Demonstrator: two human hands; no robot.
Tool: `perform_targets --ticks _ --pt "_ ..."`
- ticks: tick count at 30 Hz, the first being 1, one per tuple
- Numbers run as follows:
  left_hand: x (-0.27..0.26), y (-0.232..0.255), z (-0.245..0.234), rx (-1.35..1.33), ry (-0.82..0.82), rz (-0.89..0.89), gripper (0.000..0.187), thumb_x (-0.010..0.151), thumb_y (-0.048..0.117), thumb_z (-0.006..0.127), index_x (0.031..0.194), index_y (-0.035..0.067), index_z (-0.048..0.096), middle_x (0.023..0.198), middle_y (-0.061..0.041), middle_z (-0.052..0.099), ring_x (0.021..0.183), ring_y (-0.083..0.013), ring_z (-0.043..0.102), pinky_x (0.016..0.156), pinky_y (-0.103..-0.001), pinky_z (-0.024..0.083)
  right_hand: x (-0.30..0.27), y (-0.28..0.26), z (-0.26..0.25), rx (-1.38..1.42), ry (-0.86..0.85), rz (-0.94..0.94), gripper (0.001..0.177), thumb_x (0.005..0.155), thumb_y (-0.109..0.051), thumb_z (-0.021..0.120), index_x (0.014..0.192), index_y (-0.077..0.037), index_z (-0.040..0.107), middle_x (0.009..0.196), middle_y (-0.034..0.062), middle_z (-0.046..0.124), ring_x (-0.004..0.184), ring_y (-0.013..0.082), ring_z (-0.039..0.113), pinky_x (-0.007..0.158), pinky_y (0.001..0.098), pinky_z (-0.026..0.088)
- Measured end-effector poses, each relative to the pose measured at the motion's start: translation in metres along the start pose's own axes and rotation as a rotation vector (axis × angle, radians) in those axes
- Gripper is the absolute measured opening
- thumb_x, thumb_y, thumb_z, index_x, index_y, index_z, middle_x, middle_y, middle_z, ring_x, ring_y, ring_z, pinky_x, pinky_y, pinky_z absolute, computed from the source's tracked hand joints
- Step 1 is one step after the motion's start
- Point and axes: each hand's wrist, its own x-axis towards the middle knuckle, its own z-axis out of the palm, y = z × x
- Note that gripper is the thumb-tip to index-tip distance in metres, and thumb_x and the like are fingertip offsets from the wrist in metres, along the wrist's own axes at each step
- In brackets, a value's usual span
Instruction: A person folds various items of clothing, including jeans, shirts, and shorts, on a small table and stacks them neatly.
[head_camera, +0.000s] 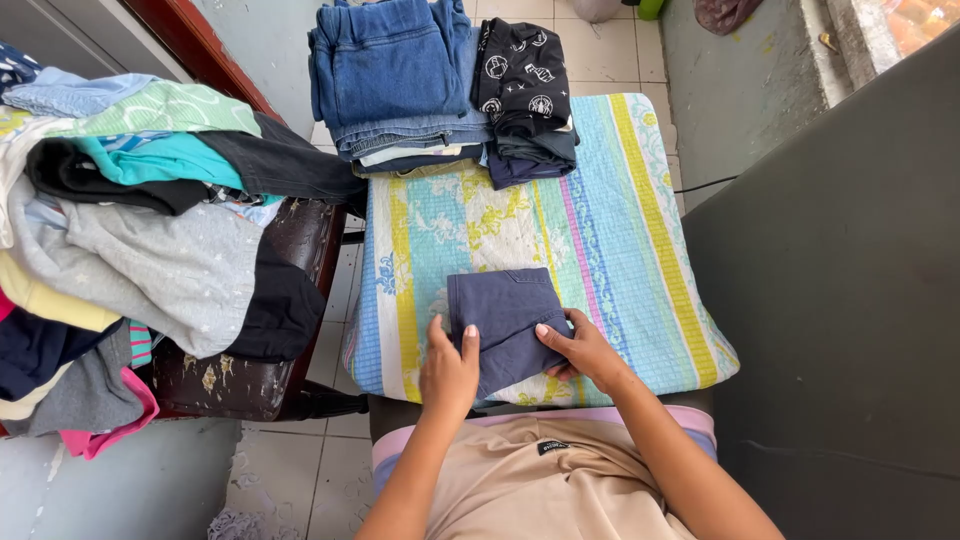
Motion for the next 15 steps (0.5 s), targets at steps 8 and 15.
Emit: perform_targets --ticks 8,15 --pt "0.003 -0.055 0.019 -0.058 -0.103 -0.075 0.056 0.092 0.066 0.060 0.115 0.015 0.064 0.090 -0.006 0.078 0.088 -0.0281 0.076 0.088 -0.044 0.057 0.004 0.004 -0.002 -0.035 -0.023 -0.010 0.082 0.085 -0.029 0.085 0.146 0.003 0.041 0.083 0.0276 0.070 0.057 0.0331 0.074 0.047 0.0349 0.064" --pt "0.007 -0.056 0.031 -0.085 0.193 0.090 0.028 0.096 0.043 0.067 0.100 0.017 0.060 0.091 -0.014 0.076 0.095 -0.0418 0.072 0.084 -0.052 0.055 0.016 0.019 -0.004 -0.079 -0.015 -0.037 0.085 0.082 -0.023 0.089 0.146 0.001 0.039 0.079 0.0265 0.069 0.052 0.0312 0.072 0.044 0.0321 0.063"
